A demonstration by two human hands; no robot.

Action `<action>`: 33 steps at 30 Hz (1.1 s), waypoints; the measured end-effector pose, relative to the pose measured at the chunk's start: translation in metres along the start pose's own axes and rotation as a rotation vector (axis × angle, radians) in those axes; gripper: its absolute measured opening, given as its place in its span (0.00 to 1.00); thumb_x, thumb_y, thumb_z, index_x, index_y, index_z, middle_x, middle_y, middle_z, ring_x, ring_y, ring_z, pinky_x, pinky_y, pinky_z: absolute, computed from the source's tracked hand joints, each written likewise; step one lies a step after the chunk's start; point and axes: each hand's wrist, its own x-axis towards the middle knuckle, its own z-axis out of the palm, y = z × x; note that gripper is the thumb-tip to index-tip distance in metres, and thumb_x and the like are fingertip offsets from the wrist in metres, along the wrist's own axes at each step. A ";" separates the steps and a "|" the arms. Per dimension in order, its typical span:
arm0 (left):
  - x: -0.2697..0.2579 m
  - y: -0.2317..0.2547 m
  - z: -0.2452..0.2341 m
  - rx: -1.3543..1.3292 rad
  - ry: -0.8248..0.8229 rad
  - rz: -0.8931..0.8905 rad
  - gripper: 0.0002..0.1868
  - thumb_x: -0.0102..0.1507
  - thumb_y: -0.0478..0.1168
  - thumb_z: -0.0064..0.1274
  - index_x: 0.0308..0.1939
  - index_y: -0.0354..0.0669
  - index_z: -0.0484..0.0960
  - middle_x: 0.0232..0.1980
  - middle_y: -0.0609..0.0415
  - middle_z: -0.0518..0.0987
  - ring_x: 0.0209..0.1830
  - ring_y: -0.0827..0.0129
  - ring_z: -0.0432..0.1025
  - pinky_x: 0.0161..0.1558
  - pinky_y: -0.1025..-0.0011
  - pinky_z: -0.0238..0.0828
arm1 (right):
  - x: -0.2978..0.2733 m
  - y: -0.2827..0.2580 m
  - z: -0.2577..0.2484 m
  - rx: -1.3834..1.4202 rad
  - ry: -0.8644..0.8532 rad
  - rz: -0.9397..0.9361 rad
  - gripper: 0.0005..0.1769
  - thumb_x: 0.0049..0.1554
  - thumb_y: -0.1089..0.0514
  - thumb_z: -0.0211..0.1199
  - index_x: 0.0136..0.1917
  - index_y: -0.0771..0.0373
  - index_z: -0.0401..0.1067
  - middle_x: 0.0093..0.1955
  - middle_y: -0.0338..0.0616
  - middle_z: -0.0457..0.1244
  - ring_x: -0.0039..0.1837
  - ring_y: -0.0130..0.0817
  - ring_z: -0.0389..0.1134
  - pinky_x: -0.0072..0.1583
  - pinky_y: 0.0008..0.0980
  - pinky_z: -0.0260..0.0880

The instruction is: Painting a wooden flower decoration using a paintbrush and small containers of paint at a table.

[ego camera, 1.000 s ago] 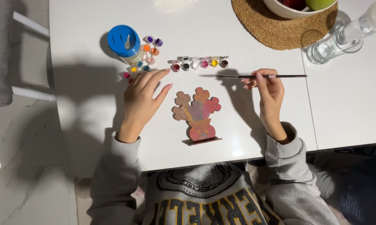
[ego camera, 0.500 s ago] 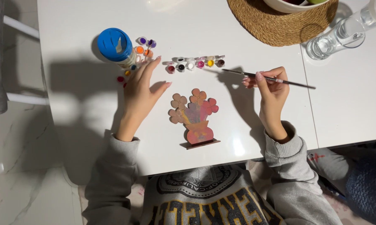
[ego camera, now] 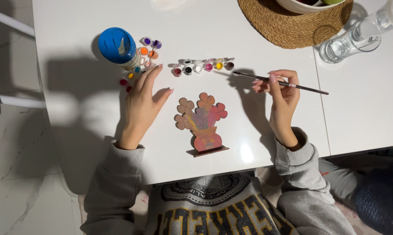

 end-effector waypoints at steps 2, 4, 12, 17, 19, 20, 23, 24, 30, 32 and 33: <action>-0.001 -0.001 0.000 -0.004 0.003 0.001 0.34 0.65 0.51 0.68 0.72 0.50 0.73 0.69 0.55 0.77 0.65 0.57 0.75 0.60 0.58 0.76 | 0.000 0.002 -0.001 0.016 -0.012 0.021 0.08 0.71 0.59 0.57 0.58 0.64 0.61 0.44 0.57 0.70 0.46 0.40 0.76 0.50 0.32 0.78; -0.001 -0.002 0.002 -0.009 0.006 0.003 0.34 0.65 0.51 0.67 0.72 0.49 0.73 0.69 0.54 0.77 0.64 0.57 0.75 0.59 0.58 0.76 | 0.000 0.000 0.000 0.031 -0.023 0.042 0.08 0.71 0.59 0.57 0.58 0.64 0.62 0.46 0.58 0.70 0.47 0.40 0.77 0.51 0.31 0.79; -0.003 0.000 0.000 0.013 0.014 0.029 0.32 0.67 0.53 0.65 0.72 0.48 0.74 0.68 0.54 0.78 0.63 0.58 0.76 0.59 0.60 0.76 | 0.001 -0.002 0.001 0.056 -0.010 0.101 0.07 0.69 0.62 0.59 0.57 0.64 0.63 0.49 0.57 0.70 0.49 0.38 0.77 0.52 0.29 0.80; -0.004 0.003 0.002 0.000 0.013 0.023 0.33 0.66 0.52 0.66 0.72 0.49 0.74 0.67 0.54 0.78 0.62 0.58 0.76 0.58 0.60 0.75 | -0.001 0.001 -0.001 0.030 -0.015 0.052 0.07 0.70 0.61 0.58 0.56 0.64 0.61 0.46 0.58 0.70 0.47 0.40 0.77 0.49 0.30 0.79; -0.002 0.006 0.002 -0.001 0.018 0.021 0.33 0.66 0.52 0.66 0.72 0.49 0.74 0.66 0.54 0.78 0.62 0.58 0.76 0.58 0.60 0.75 | -0.002 0.003 0.002 0.027 -0.022 0.035 0.08 0.70 0.62 0.59 0.55 0.65 0.61 0.46 0.59 0.70 0.46 0.42 0.76 0.49 0.31 0.78; -0.001 0.007 0.002 -0.015 0.030 0.005 0.33 0.66 0.52 0.66 0.72 0.50 0.74 0.66 0.54 0.79 0.61 0.56 0.77 0.57 0.59 0.76 | -0.003 0.003 0.004 0.025 -0.030 0.024 0.08 0.69 0.62 0.59 0.55 0.65 0.61 0.45 0.59 0.70 0.46 0.41 0.76 0.48 0.30 0.78; 0.007 0.003 0.010 -0.005 0.062 0.006 0.35 0.64 0.53 0.68 0.73 0.50 0.73 0.64 0.52 0.79 0.59 0.55 0.77 0.55 0.57 0.77 | -0.001 0.001 0.018 0.033 -0.076 0.009 0.08 0.68 0.63 0.61 0.53 0.65 0.62 0.44 0.59 0.70 0.45 0.42 0.76 0.47 0.30 0.77; 0.009 0.001 0.013 0.015 0.073 0.023 0.37 0.64 0.53 0.69 0.73 0.50 0.73 0.63 0.51 0.80 0.59 0.54 0.78 0.55 0.57 0.78 | -0.001 0.000 0.024 0.036 -0.108 0.011 0.08 0.68 0.64 0.62 0.52 0.65 0.63 0.44 0.60 0.70 0.45 0.42 0.76 0.47 0.30 0.77; 0.009 0.001 0.030 -0.052 0.056 -0.004 0.36 0.63 0.50 0.69 0.73 0.52 0.73 0.67 0.50 0.79 0.59 0.53 0.78 0.53 0.56 0.79 | 0.022 -0.002 0.047 -0.080 -0.179 -0.123 0.10 0.67 0.64 0.65 0.49 0.66 0.64 0.42 0.54 0.69 0.39 0.34 0.72 0.40 0.24 0.68; 0.014 0.003 0.032 -0.059 0.042 -0.016 0.36 0.64 0.49 0.69 0.74 0.52 0.72 0.67 0.49 0.79 0.59 0.52 0.79 0.52 0.55 0.80 | 0.032 0.000 0.045 -0.148 -0.190 -0.187 0.10 0.67 0.64 0.65 0.49 0.67 0.65 0.40 0.54 0.69 0.38 0.34 0.70 0.40 0.26 0.66; 0.017 0.003 0.034 -0.069 0.026 -0.026 0.36 0.64 0.48 0.69 0.74 0.51 0.72 0.67 0.48 0.80 0.58 0.51 0.79 0.52 0.55 0.80 | 0.038 0.001 0.043 -0.220 -0.198 -0.251 0.10 0.67 0.64 0.65 0.48 0.67 0.65 0.38 0.54 0.68 0.36 0.34 0.68 0.41 0.27 0.64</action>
